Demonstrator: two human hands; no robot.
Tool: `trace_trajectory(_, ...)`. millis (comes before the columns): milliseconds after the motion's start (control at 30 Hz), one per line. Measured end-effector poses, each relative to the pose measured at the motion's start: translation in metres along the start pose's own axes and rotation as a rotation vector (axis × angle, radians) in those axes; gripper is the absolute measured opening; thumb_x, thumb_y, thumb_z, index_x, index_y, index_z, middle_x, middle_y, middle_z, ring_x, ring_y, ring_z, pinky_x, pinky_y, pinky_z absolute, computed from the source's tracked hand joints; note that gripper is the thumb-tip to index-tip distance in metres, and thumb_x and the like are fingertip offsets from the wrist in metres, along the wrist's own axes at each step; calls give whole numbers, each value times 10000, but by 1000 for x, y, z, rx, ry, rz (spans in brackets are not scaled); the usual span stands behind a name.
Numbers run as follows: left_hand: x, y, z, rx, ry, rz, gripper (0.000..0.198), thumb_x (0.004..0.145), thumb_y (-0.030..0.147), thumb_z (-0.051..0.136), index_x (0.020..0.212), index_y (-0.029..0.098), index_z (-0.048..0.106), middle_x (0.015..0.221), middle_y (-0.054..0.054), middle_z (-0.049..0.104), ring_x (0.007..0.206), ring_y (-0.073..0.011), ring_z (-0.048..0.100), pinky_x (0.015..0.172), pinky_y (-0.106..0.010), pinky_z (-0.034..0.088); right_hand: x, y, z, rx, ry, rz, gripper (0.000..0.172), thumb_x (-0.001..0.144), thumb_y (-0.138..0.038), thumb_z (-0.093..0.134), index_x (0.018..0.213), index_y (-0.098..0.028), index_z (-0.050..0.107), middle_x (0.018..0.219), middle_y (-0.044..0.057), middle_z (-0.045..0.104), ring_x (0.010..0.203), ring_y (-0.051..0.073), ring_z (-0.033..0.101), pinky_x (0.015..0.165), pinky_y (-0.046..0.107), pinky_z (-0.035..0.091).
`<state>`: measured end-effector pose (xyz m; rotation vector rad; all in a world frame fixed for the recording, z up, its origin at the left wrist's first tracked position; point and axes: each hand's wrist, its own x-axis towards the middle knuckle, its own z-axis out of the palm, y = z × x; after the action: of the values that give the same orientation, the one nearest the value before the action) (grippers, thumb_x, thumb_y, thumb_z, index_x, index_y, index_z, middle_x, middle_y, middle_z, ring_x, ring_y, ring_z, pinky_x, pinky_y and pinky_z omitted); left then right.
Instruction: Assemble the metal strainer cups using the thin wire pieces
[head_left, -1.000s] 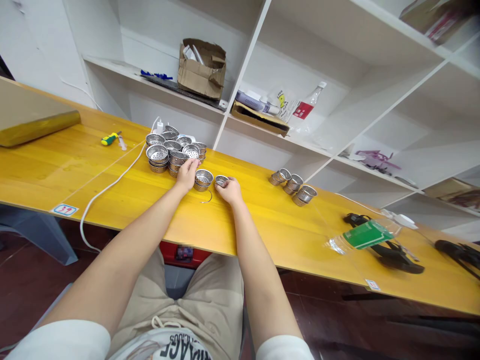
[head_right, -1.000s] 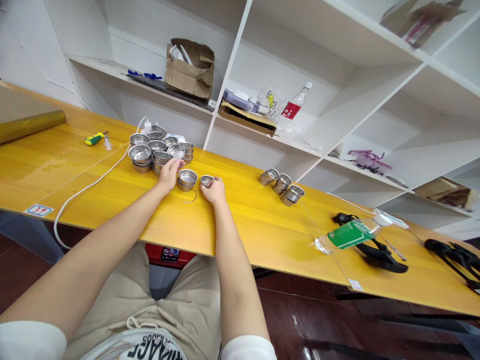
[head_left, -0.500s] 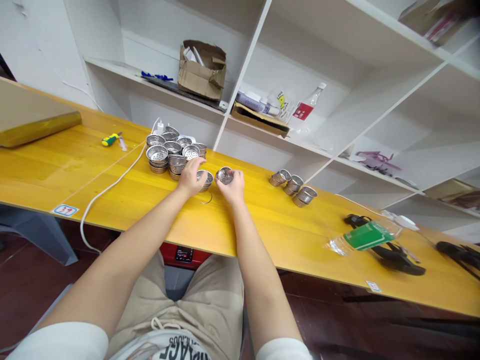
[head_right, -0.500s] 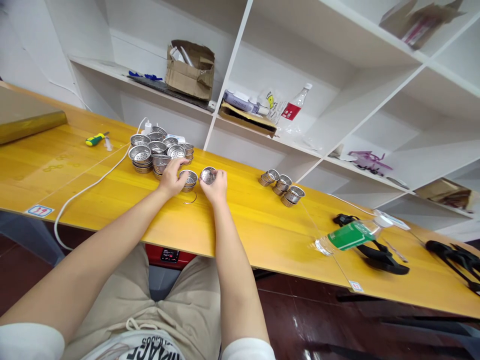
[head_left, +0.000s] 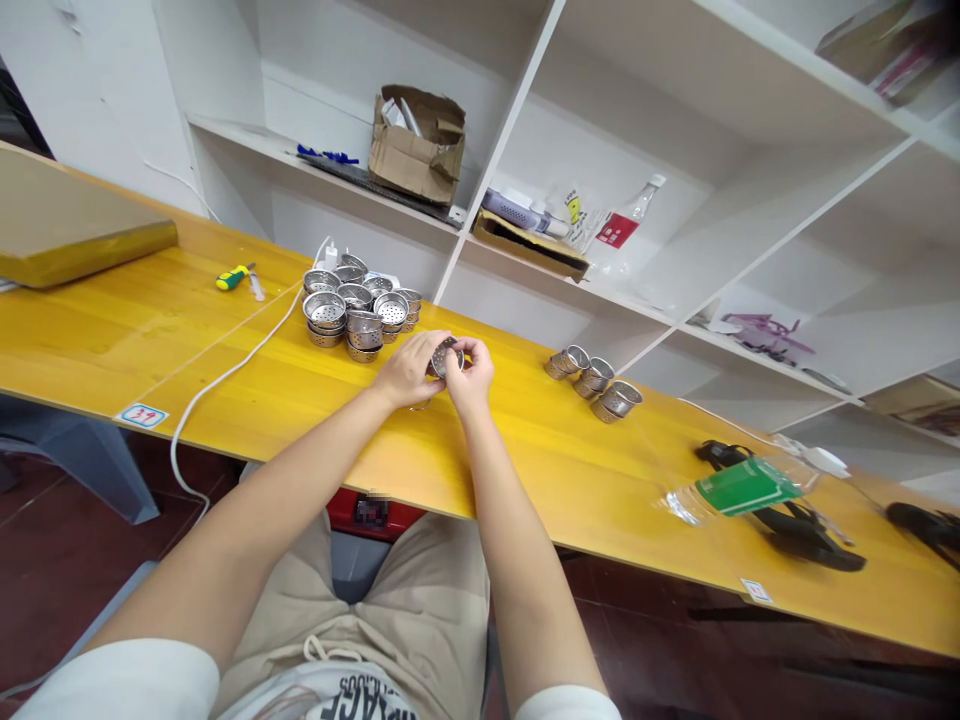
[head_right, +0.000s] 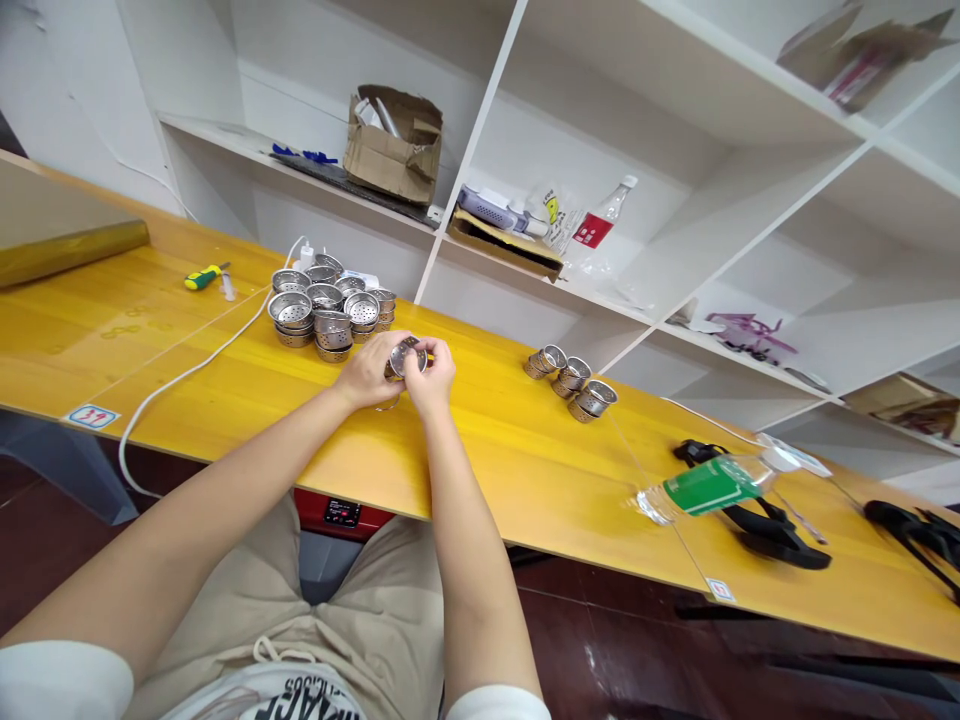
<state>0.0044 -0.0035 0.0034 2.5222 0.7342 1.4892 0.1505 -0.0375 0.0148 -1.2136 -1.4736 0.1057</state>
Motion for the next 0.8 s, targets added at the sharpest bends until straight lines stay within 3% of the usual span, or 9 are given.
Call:
trace_trajectory(133,-2,4,2,-3,-71,30,718,769,231,651,1464,193,476,1422,-142,602,1353,-328,559,1183,-506,419,5,9,-2,-20,-19,113,249,830,-417,592,945,-236,465,941,36,651,851,174,629,830,301,526)
trace_trajectory(367,-1,4,-10,-37,-51,19,770,733,257,665,1473,194,465,1471,-144,568,1386,-342,522,1199,-501,391,6,11,-6,-138,-13,58,165,905,-388,517,952,-230,520,940,44,670,854,182,629,841,306,501)
trace_trajectory(467,2,-10,-13,-142,152,-208,617,777,210,538,1392,175,526,1347,-129,648,1254,-280,615,1078,-433,495,9,18,-8,-169,75,133,161,905,-382,524,942,-226,519,934,46,676,846,184,623,853,312,499)
trace_trajectory(567,3,-30,-10,-170,350,-520,333,823,181,422,1051,183,664,1033,-88,737,1003,-233,692,932,-372,545,12,23,-9,-156,118,199,167,888,-377,545,942,-221,519,926,40,677,823,179,619,832,301,496)
trace_trajectory(667,0,-43,-7,-154,346,-656,244,832,194,423,809,216,665,845,-48,745,864,-233,701,886,-372,541,12,24,-9,-166,104,216,164,882,-376,548,930,-221,520,918,39,678,827,179,619,829,295,491)
trace_trajectory(800,-2,-46,-6,-160,329,-680,240,834,202,444,768,228,674,823,-36,762,842,-233,703,865,-362,532,10,23,-7,-170,87,196,160,880,-379,558,909,-226,523,902,38,677,826,184,619,828,297,487)
